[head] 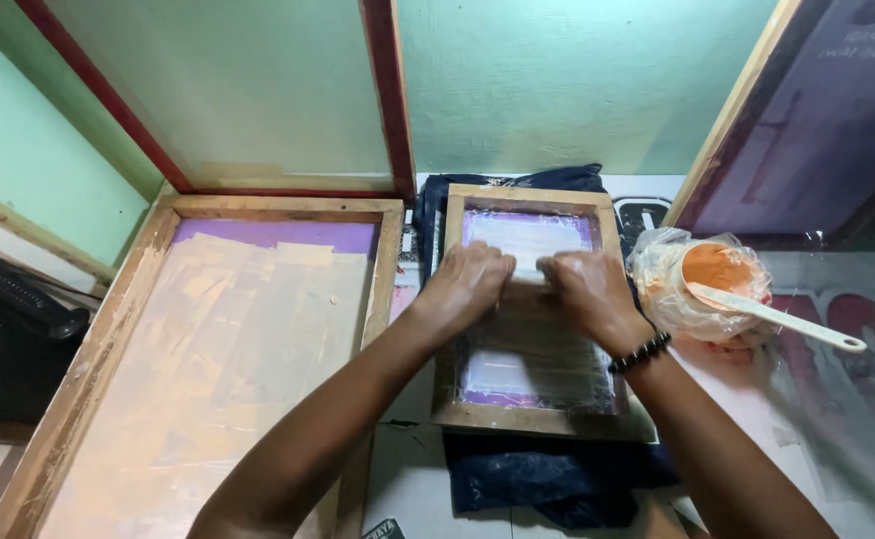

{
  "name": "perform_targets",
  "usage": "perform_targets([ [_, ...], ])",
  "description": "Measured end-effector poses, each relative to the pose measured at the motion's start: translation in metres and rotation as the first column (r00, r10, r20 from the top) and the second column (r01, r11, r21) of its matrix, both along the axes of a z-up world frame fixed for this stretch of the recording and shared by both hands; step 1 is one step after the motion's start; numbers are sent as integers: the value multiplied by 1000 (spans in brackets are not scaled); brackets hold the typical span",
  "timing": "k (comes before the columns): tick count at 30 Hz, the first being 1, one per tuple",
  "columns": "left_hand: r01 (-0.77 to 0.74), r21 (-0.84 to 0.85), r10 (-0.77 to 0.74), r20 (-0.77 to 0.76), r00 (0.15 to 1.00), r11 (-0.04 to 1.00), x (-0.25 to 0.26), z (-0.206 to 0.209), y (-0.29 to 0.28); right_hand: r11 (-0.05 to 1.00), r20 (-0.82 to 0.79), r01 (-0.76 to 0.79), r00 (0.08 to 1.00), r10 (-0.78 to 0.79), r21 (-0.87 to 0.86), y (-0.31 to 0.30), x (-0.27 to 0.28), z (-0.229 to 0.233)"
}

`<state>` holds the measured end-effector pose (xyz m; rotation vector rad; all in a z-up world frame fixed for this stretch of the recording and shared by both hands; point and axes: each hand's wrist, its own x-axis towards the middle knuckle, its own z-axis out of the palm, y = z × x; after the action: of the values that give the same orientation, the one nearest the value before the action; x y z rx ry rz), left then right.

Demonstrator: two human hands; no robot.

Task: The person uses a squeegee to pull white ink across a screen printing frame placed over a dark garment. They repeatedly pull the squeegee across the mesh to apply the ink evenly. The person lifts the frame to check the print and then continues the process.

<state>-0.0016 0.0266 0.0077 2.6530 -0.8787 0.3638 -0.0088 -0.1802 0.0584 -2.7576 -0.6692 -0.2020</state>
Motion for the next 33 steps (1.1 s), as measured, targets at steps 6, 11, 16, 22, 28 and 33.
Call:
perform_targets([
  [6, -87, 140, 79, 56, 995, 986, -36, 12, -17, 973, 289, -210, 930, 228, -92, -20, -24, 2],
  [11, -238, 116, 214, 188, 959, 964, 14, -7, -21, 987, 205, -91, 972, 117, -131, -21, 38, -29],
  [16, -256, 88, 239, 165, 957, 963, 49, -44, -19, 990, 190, -30, 980, 57, -139, -22, 61, -70],
  [22, -98, 240, 81, 81, 993, 966, -40, -39, -21, 982, 146, -77, 984, 103, -173, -37, -31, -69],
  [28, -8, 118, 33, -211, 977, 993, -27, 26, -8, 997, 36, -40, 998, 42, -64, -29, -13, -10],
  [33, -134, 152, 122, 86, 989, 979, 84, -14, -1, 990, 149, -14, 988, 35, -138, -18, 92, -31],
])
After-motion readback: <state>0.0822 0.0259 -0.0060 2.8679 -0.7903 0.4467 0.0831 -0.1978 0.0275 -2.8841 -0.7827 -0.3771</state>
